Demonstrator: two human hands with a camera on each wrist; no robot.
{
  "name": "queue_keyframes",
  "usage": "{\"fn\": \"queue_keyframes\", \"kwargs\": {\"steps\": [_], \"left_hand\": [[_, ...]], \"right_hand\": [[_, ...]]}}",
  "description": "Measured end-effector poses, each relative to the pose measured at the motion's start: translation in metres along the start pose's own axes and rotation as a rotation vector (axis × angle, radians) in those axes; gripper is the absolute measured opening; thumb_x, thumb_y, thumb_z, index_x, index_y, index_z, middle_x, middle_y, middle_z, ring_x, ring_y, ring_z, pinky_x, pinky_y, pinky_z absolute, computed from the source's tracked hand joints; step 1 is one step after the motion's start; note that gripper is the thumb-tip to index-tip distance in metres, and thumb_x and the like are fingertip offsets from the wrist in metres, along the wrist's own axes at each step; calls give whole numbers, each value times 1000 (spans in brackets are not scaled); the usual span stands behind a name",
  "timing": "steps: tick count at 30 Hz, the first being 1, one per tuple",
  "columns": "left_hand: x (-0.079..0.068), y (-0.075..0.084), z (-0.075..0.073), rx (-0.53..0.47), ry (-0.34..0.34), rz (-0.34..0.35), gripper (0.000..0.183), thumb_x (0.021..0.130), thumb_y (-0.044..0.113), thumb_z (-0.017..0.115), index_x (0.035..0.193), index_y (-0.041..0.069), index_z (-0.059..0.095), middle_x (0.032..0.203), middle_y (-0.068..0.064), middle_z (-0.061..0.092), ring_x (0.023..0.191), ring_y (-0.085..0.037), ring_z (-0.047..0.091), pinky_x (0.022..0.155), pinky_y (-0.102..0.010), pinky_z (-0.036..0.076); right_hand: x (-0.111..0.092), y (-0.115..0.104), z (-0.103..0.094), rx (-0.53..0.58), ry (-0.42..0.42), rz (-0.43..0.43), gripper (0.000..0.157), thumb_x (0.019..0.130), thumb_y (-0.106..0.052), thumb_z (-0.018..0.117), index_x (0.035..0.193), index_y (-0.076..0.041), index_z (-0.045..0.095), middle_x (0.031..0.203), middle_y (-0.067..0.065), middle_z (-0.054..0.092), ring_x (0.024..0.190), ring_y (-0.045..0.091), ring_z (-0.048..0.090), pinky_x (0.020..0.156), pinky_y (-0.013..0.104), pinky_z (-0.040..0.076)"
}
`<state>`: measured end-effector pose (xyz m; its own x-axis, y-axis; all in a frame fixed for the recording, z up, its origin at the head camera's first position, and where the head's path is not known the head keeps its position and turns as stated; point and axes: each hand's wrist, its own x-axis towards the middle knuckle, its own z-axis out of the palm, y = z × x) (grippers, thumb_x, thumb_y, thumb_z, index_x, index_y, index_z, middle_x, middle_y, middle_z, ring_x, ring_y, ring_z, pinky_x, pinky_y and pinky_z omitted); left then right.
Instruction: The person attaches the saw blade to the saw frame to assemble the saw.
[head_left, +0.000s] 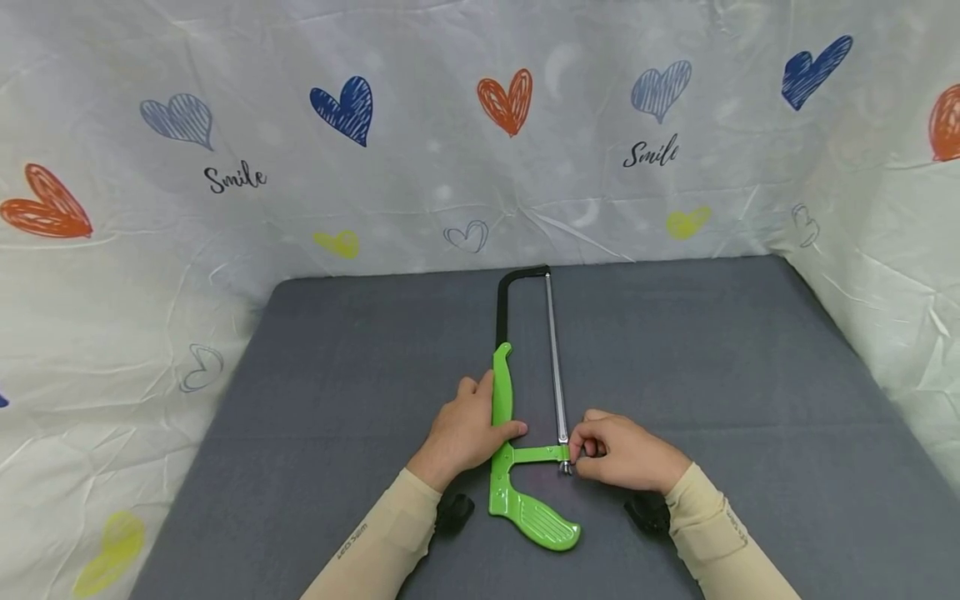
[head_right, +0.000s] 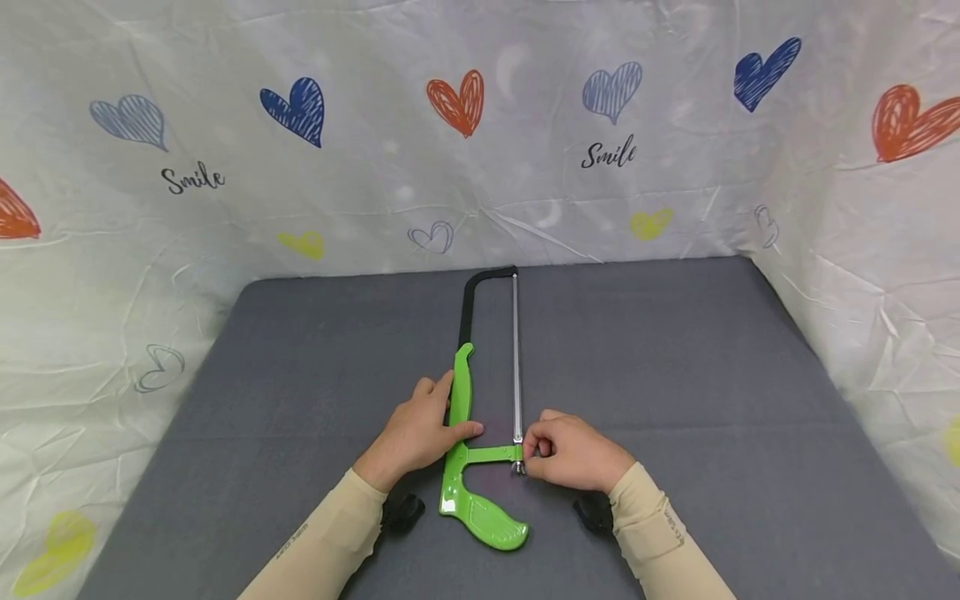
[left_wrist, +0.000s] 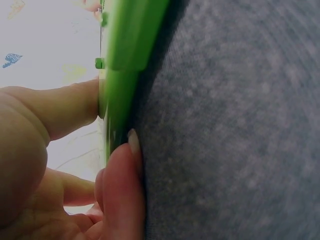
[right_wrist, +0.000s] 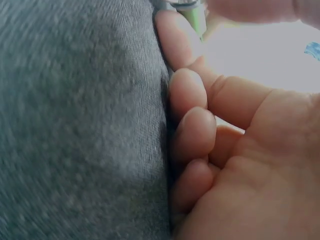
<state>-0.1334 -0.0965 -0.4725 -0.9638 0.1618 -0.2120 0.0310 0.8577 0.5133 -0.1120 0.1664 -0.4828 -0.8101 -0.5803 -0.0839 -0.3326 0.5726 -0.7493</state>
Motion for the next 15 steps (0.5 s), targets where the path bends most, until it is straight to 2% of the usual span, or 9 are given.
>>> {"fn": "queue_keyframes", "kwargs": {"steps": [3,7,11,15], "left_hand": [[0,0,0,1,-1,1,102,95,47,84,170,4,30,136,-22,53,81,-26,60,73,-40,52],[0,-1,0,7,2,-1,102,95,47,83,170,5,30,135,-21,54,81,-26,60,72,-39,52],[0,-1,-1,7,3,-2,101,95,47,83,170,5,30,134,-20,53,80,-26,60,72,-38,51],[0,0,0,2,1,0,101,95,46,84,170,5,31,134,-21,53,80,-26,60,71,-38,51]], "right_hand": [[1,-2,2,11,18,22,13,92,-25,79,82,-25,72,82,-3,53,71,3,48,67,22,42],[1,-4,3,22,21,55,24,93,-40,83,79,-25,71,82,-2,52,69,5,48,65,23,41],[1,-5,3,20,25,73,30,92,-48,85,78,-26,71,81,-2,50,67,7,46,64,24,41],[1,-4,3,9,36,73,30,92,-49,85,78,-27,71,80,-3,50,67,7,46,63,24,41]]}}
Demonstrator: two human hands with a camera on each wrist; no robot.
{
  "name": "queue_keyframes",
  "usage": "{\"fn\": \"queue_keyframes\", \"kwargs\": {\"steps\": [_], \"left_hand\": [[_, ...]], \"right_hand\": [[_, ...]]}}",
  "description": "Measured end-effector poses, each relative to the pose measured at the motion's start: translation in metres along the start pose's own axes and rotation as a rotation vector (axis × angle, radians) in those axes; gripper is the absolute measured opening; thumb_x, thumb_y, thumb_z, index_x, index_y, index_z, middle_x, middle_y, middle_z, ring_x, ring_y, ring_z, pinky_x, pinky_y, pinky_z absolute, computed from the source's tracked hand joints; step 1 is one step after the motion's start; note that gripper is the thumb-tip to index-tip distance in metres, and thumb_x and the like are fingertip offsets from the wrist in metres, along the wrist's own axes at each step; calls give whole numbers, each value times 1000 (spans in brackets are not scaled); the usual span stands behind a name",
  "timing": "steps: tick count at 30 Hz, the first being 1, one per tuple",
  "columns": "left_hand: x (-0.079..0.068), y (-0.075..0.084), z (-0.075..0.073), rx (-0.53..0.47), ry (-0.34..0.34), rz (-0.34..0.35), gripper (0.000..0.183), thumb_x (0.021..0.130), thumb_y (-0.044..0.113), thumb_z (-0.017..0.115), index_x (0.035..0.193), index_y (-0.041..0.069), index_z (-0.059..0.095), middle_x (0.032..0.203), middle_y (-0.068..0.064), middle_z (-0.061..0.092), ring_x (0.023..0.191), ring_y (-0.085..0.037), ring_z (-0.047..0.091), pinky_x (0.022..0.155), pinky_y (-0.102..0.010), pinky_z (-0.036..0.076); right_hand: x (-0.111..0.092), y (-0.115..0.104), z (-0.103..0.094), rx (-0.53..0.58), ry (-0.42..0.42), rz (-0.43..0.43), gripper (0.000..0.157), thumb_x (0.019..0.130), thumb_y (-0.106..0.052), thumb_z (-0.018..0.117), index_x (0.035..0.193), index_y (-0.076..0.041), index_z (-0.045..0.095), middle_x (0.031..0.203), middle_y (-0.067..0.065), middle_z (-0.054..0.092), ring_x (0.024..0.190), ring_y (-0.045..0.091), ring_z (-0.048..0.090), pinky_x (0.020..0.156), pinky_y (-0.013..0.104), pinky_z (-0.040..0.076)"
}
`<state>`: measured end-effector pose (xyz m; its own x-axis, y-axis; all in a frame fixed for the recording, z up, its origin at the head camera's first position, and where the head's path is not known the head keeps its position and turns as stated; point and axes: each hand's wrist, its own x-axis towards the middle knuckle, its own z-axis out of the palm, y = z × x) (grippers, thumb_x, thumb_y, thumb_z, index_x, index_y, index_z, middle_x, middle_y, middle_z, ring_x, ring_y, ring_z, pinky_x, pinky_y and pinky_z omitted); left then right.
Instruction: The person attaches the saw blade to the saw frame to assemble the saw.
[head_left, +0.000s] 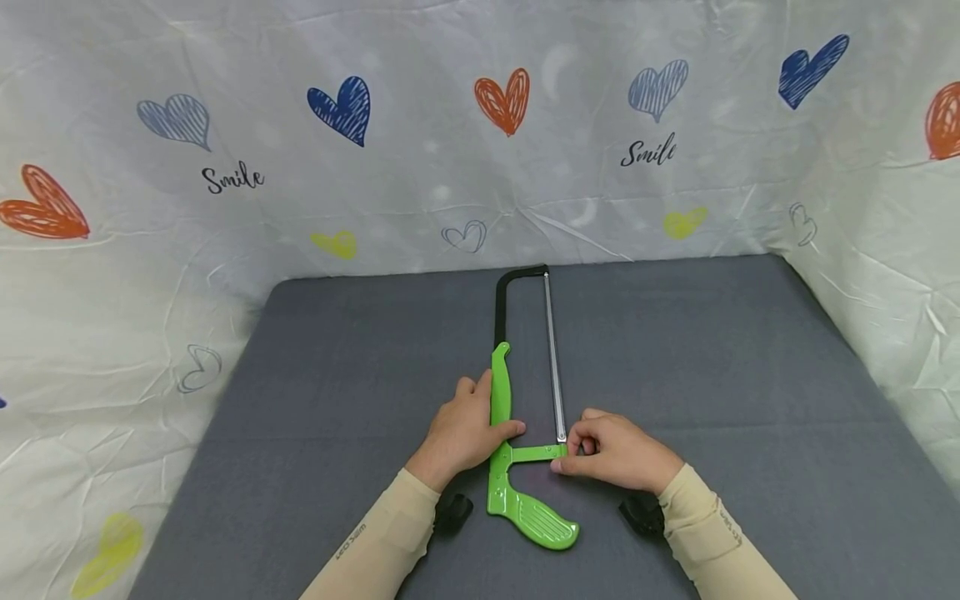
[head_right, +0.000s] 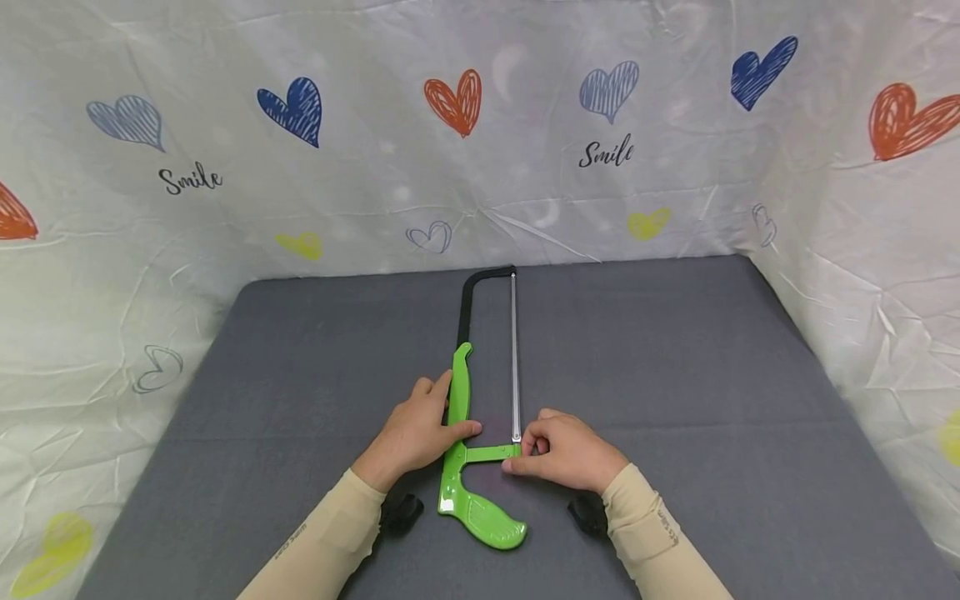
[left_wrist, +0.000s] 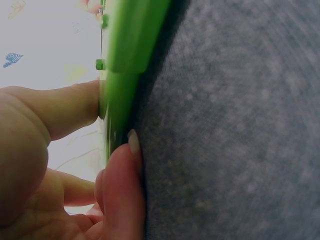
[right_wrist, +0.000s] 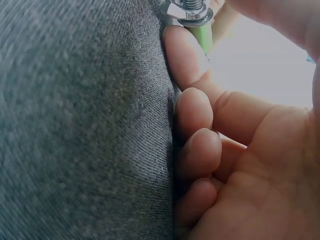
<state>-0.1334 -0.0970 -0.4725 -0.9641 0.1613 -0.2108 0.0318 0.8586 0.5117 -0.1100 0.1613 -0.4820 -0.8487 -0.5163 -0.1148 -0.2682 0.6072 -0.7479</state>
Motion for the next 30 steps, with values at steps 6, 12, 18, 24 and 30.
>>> {"fn": "queue_keyframes", "kwargs": {"steps": [6,12,18,24,30], "left_hand": [[0,0,0,9,-2,-6,102,95,47,83,170,5,30,134,-20,53,81,-25,59,71,-38,51],[0,1,-1,16,-10,-18,102,95,49,82,171,5,29,137,-21,53,82,-26,60,73,-39,52],[0,1,-1,11,-6,-14,102,95,48,83,171,5,29,135,-20,53,81,-26,59,71,-38,51],[-1,1,-1,5,0,-2,101,95,46,83,170,4,31,134,-21,53,79,-26,59,70,-38,51],[0,1,0,3,0,0,100,95,46,84,170,5,32,133,-21,53,79,-26,59,69,-38,50]], "right_hand": [[0,0,1,2,10,3,31,91,-50,86,77,-26,70,80,-2,51,67,6,46,63,24,41],[1,-3,5,-11,48,33,37,86,-53,89,73,-26,67,80,-3,51,67,7,46,62,24,40],[1,-4,6,-17,52,36,34,88,-47,89,74,-25,66,79,-3,50,66,7,46,62,24,40],[0,-3,6,-3,47,25,31,89,-44,88,74,-25,68,80,-4,50,66,7,46,62,24,41],[0,-3,3,8,31,18,30,89,-43,88,73,-25,69,79,-4,50,65,7,47,62,23,41]]}}
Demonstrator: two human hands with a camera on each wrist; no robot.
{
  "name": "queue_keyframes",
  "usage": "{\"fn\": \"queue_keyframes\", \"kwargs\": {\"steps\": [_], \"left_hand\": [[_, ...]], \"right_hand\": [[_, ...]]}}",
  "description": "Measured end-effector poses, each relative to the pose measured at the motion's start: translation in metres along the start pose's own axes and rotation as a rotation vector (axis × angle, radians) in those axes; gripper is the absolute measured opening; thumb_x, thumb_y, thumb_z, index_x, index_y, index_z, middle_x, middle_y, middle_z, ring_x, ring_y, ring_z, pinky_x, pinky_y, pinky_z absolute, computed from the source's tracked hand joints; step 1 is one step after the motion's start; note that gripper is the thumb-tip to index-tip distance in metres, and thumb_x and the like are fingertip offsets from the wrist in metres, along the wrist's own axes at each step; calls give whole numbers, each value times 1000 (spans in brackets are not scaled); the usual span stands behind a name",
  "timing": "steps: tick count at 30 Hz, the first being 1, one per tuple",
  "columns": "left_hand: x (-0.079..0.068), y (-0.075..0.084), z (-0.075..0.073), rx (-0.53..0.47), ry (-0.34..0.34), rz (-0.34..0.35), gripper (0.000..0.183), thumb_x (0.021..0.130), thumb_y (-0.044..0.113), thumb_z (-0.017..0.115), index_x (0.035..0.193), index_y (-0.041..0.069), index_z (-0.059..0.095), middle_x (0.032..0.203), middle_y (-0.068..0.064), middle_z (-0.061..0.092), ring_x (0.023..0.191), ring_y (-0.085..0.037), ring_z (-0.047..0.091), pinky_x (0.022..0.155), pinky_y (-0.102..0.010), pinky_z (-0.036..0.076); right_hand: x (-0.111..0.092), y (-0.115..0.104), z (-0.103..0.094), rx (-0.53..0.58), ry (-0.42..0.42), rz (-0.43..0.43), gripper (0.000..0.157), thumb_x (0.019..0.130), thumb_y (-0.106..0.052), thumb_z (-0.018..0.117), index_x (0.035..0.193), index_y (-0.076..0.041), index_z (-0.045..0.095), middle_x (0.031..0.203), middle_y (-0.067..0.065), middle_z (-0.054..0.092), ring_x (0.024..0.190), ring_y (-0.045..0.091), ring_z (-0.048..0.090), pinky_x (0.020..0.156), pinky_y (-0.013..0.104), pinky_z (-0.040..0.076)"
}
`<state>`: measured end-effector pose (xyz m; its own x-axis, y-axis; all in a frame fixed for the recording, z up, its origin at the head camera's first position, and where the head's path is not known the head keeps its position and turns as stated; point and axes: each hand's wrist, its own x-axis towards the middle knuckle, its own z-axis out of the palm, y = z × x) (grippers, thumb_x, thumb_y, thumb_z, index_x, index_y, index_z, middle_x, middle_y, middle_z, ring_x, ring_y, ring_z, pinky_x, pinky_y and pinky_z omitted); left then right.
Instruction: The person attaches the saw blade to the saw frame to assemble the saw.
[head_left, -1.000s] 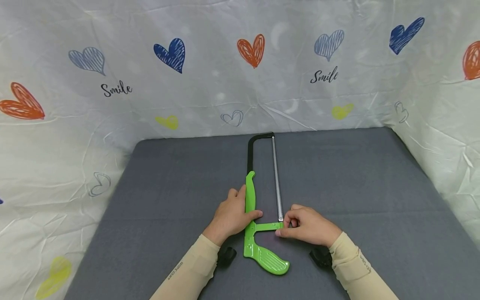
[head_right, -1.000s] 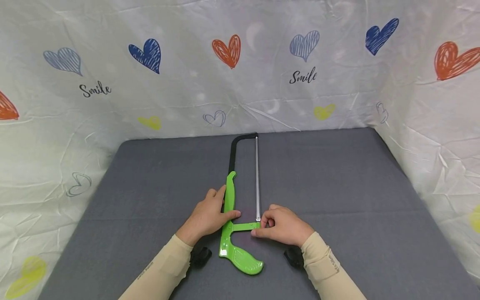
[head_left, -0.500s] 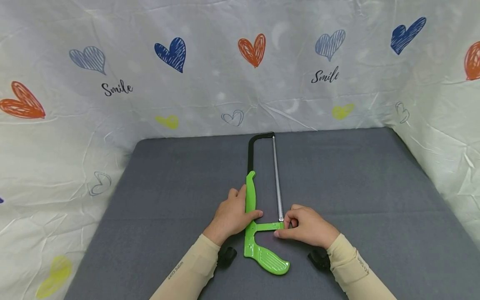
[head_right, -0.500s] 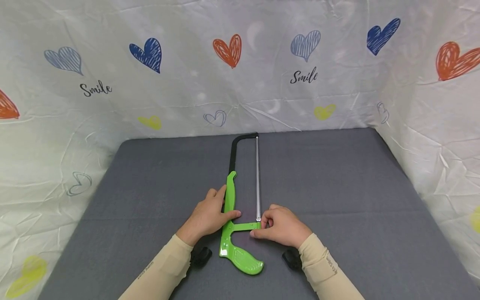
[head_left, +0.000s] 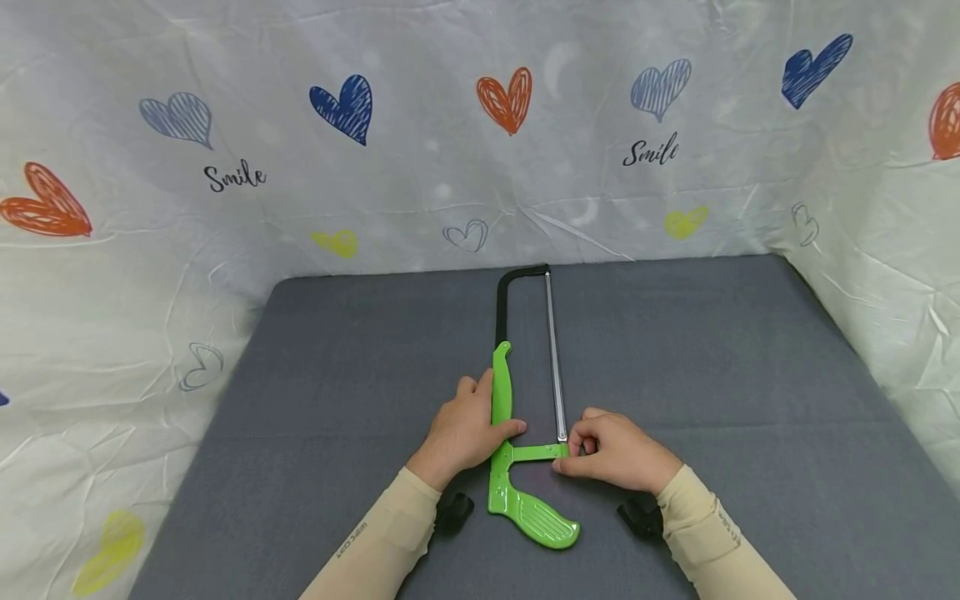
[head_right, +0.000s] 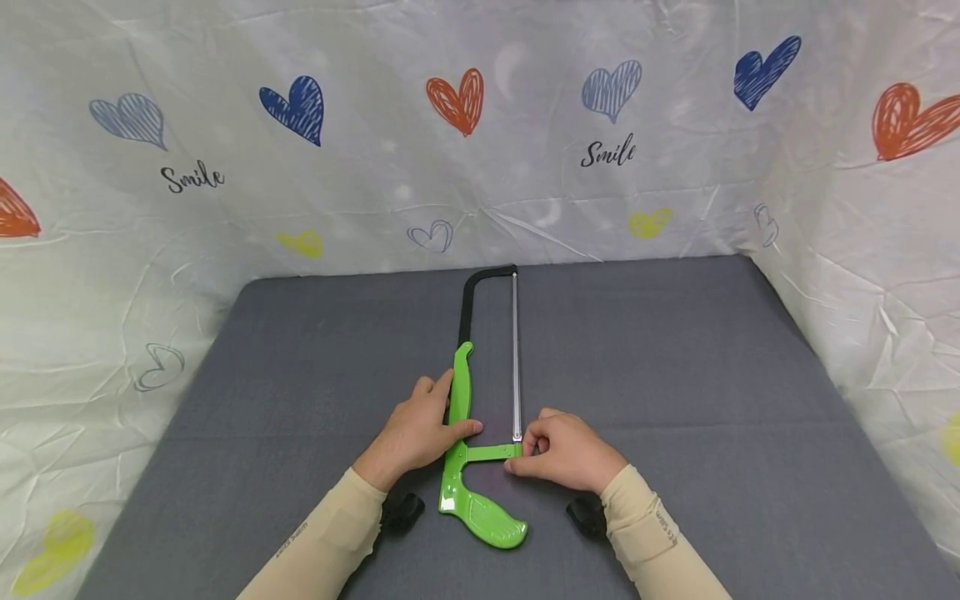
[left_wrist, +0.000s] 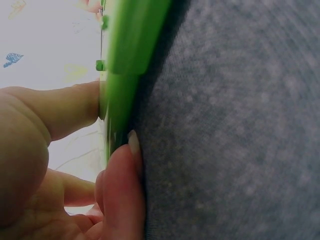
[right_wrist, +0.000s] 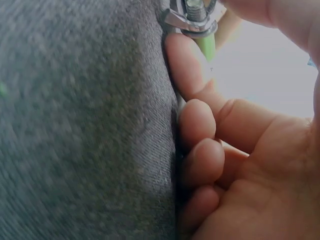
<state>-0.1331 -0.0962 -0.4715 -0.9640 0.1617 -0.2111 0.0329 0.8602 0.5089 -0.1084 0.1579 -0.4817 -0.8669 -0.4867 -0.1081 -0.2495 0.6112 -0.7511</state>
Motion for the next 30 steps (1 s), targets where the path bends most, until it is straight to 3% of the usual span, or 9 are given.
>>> {"fn": "queue_keyframes", "kwargs": {"steps": [30], "left_hand": [[-1,1,-1,7,-4,-13,101,95,47,83,170,5,31,137,-21,53,81,-26,60,70,-38,51]], "right_hand": [[1,6,-5,17,-59,-63,17,94,-29,83,82,-24,73,82,-4,53,70,4,49,66,22,42]]}}
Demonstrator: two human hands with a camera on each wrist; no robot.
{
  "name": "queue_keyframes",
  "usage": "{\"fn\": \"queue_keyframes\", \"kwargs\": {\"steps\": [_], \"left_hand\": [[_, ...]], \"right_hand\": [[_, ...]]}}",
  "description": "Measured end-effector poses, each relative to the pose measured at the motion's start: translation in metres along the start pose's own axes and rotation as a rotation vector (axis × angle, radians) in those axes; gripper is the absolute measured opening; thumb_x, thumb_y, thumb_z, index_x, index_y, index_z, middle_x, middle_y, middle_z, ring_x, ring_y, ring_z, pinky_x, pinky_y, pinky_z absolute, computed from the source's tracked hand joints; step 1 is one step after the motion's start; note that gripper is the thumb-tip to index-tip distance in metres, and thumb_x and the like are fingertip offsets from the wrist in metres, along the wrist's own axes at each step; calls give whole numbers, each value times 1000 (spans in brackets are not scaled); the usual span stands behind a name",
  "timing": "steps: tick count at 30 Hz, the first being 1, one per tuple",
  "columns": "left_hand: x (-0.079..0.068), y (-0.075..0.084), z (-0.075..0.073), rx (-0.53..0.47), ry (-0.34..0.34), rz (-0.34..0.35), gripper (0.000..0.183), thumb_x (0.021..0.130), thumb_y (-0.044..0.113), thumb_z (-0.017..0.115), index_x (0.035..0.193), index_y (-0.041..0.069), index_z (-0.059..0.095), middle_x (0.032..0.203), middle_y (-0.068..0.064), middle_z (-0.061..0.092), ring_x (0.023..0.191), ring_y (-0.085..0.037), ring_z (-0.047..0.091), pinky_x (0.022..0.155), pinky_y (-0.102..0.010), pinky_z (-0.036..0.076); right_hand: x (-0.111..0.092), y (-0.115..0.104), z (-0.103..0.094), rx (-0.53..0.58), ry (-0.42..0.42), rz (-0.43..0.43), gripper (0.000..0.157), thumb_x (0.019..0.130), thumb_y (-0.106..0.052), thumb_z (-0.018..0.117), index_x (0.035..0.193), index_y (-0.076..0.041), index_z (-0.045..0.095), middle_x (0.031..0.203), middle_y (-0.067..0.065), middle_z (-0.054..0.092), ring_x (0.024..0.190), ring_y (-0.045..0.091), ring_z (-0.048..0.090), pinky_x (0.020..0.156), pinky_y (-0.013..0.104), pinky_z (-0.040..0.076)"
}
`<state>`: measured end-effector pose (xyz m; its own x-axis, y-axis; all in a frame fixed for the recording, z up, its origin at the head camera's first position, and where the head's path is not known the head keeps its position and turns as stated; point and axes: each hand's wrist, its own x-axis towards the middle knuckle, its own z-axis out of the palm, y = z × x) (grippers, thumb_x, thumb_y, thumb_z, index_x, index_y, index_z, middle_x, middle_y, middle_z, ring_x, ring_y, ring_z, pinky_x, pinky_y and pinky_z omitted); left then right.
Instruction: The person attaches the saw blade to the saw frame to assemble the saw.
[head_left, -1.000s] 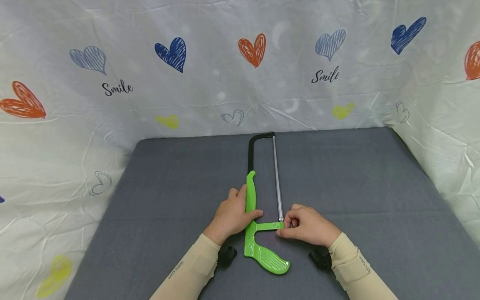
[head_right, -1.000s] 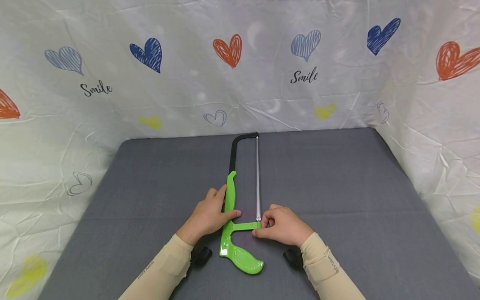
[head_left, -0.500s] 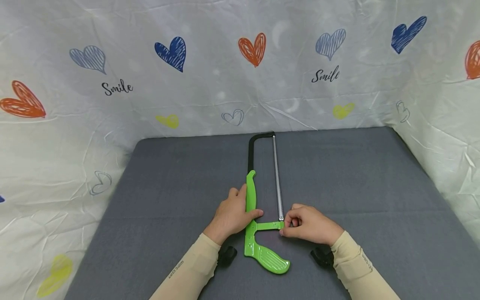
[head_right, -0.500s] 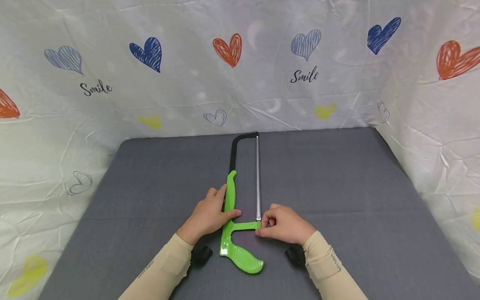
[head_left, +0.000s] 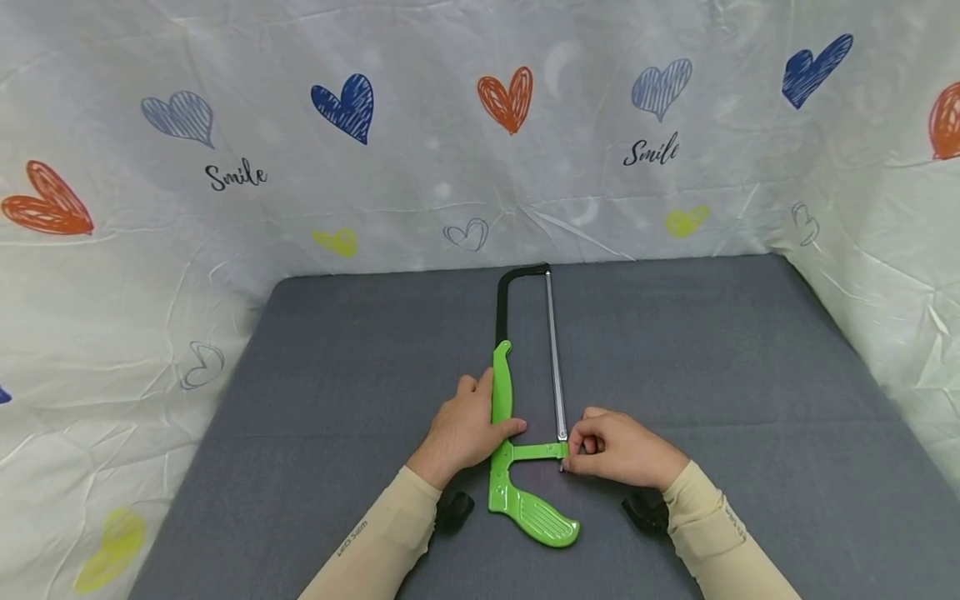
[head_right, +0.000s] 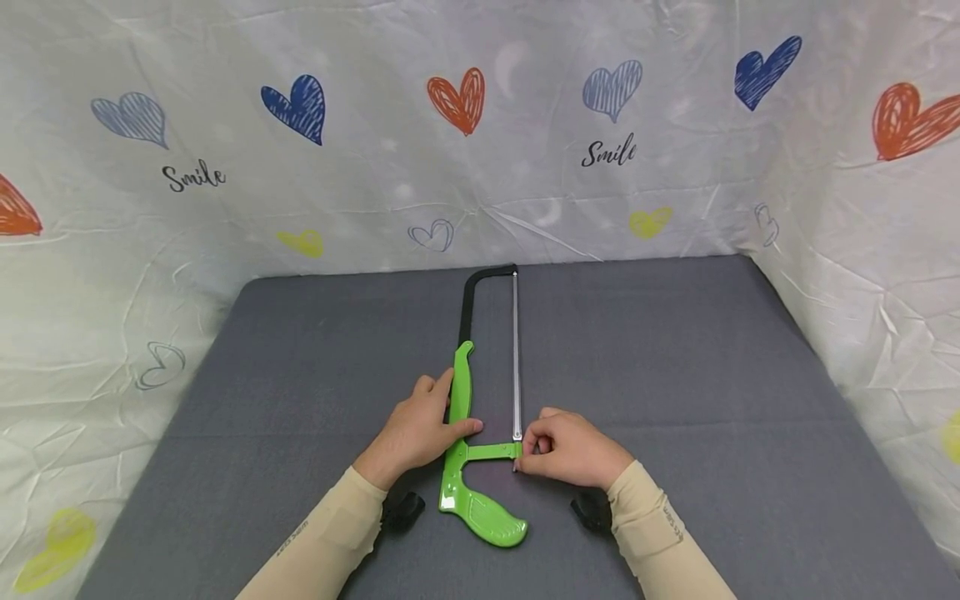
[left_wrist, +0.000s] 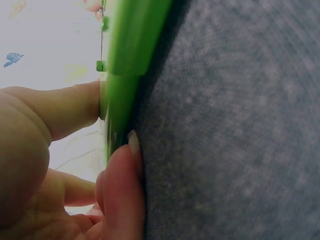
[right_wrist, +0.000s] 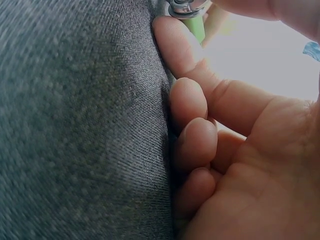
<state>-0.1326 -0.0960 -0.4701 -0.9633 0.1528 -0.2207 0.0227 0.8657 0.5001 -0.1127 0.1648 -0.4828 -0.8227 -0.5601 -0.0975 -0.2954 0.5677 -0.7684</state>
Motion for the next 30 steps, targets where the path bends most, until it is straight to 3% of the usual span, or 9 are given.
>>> {"fn": "queue_keyframes", "kwargs": {"steps": [30], "left_hand": [[2,-1,2,15,4,-2,102,96,49,82,171,6,29,137,-21,53,82,-27,60,73,-39,52]], "right_hand": [[-1,1,-2,-7,-19,-8,6,93,-19,79,90,-22,75,84,-5,53,72,4,48,68,23,42]]}}
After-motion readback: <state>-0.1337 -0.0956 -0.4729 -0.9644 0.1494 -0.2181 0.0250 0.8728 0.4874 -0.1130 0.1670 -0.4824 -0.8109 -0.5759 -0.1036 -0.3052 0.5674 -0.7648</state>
